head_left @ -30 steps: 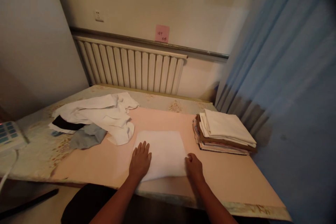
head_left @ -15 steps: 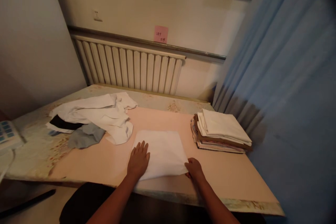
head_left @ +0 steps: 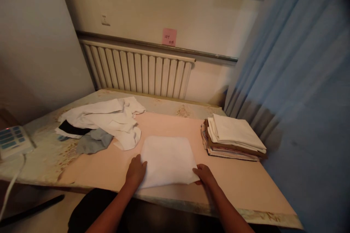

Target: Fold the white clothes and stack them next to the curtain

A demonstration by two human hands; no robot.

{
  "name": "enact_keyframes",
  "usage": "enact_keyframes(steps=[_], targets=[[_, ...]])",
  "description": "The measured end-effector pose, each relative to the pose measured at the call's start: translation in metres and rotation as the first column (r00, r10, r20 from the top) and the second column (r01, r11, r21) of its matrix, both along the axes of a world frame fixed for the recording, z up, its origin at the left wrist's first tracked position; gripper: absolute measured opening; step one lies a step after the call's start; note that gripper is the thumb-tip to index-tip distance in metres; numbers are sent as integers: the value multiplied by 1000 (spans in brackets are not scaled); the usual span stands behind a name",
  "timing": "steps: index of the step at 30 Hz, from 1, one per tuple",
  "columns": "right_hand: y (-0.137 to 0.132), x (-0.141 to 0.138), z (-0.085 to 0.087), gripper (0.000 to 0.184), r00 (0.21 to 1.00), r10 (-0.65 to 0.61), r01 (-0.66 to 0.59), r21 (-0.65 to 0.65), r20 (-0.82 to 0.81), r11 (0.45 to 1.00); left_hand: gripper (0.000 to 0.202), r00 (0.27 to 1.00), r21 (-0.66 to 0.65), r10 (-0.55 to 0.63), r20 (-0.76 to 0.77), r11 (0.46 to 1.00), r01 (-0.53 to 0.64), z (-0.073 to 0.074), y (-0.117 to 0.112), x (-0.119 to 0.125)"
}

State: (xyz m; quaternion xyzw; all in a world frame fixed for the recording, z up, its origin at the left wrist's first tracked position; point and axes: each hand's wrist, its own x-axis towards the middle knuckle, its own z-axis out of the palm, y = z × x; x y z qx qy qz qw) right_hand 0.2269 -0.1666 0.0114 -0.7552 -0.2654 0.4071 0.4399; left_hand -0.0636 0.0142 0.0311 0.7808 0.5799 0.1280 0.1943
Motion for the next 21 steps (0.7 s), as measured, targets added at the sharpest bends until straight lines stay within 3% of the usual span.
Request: enact_keyframes(steps=[6, 11, 17, 21], targets=[[7, -3, -1, 18, 996, -91, 90, -30, -9, 995, 25, 995, -177, 79, 53, 982, -68, 2, 14, -11], [-7, 1, 5, 23, 997, -67, 66, -46, -42, 997, 12, 980, -311, 121, 158, 948, -67, 0, 7, -11], [-40, 8, 15, 29, 990, 25, -29, -26, -135, 999, 13, 928, -492, 162, 334, 870, 25, -5, -17, -15], [-38, 9, 19, 23, 991, 62, -64, -9, -117, 998, 19, 888, -594, 224, 402, 802, 67, -4, -17, -15]])
